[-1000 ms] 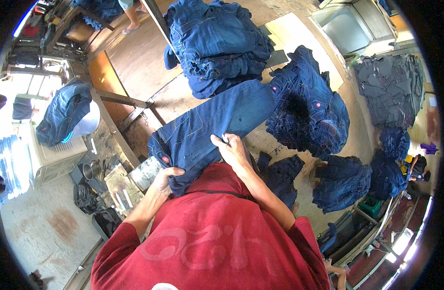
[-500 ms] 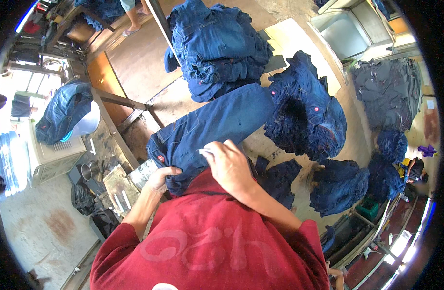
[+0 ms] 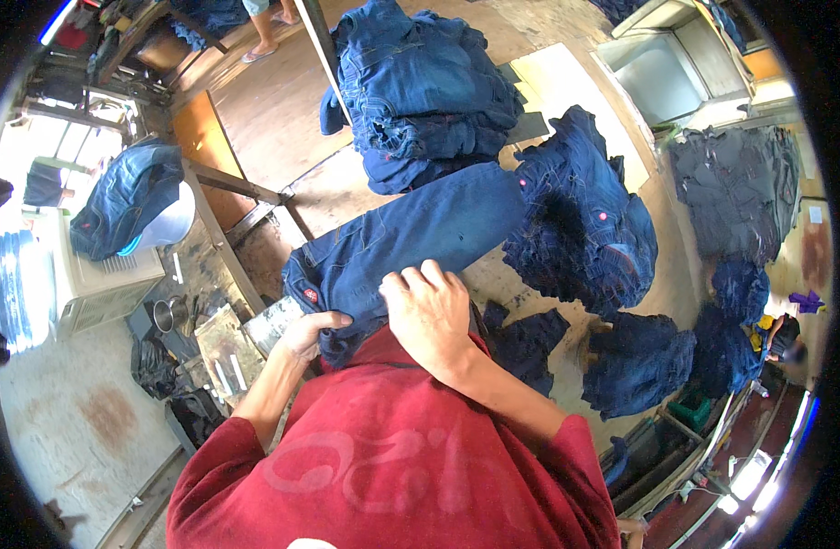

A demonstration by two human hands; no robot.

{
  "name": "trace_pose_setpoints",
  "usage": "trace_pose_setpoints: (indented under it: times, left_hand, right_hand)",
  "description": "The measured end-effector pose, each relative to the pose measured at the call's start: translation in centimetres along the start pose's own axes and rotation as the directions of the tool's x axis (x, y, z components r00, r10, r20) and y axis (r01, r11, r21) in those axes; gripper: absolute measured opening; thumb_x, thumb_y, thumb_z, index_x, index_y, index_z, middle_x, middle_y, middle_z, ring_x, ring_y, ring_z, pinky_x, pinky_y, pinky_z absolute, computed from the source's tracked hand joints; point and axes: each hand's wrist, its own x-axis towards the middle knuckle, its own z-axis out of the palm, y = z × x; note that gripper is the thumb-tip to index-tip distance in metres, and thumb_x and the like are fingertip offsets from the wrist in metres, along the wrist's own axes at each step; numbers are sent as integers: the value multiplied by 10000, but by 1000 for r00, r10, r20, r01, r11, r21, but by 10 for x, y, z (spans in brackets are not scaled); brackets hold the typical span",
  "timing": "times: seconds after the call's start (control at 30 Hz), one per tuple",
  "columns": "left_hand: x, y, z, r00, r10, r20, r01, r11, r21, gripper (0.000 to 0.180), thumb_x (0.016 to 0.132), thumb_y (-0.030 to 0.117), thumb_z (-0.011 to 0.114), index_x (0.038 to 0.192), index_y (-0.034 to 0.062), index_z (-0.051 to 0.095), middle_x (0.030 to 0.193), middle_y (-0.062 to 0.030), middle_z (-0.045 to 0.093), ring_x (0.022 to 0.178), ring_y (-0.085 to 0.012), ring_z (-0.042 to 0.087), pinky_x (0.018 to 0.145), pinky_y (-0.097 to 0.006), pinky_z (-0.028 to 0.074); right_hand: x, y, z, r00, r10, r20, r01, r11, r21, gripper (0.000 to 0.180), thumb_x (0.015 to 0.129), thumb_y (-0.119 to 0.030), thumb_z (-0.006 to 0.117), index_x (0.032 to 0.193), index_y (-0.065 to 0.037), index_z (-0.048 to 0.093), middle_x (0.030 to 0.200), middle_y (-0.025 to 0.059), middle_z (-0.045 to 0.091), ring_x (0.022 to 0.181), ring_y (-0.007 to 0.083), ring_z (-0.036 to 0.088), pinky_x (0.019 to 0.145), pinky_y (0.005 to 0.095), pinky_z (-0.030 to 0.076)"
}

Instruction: The person repeatedly scrapes the surface of denim jeans with a small handheld tool to remove loose threads or fuzz. They handle multiple jeans one at a time, turning them over and moving them on the table while continuing the scraping action.

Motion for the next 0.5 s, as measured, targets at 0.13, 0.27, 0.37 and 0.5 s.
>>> trace_pose_setpoints:
  times: [0.13,0.27,0.37,0.5]
  left_hand:
    - [-4,5,7,1000,8,27,-7,1000,-10,264,844,-50,784,1107,-40,798,1053,-115,818,921,-206,779,875,-352,633]
    - [-7,5,10,1000,23,20,-23,1000,-5,292,843,-58,783,1134,-34,790,1069,-111,815,912,-200,777,869,-346,634]
    - [-6,3,7,1000,6,2,-6,1000,-11,296,841,-71,782,1134,-31,791,1073,-112,815,902,-199,778,868,-347,634]
    - [-4,3,6,1000,4,-5,-4,1000,-31,326,831,-96,780,1151,-34,784,1081,-122,815,909,-213,783,880,-364,640]
  right_hand:
    - [7,-3,4,999,-40,4,38,975,217,98,933,-242,753,898,-158,717,836,9,695,848,235,675,710,401,563]
    - [9,-6,8,1000,-1,-8,1,999,52,97,946,-242,748,902,-159,721,838,6,694,834,227,678,711,394,570]
    - [9,-3,8,998,-36,-43,45,971,235,112,951,-251,745,907,-150,724,840,2,695,847,226,676,707,401,567]
    - [11,3,8,998,-42,41,38,994,98,108,942,-258,792,901,-167,751,865,-18,731,802,220,675,722,385,547]
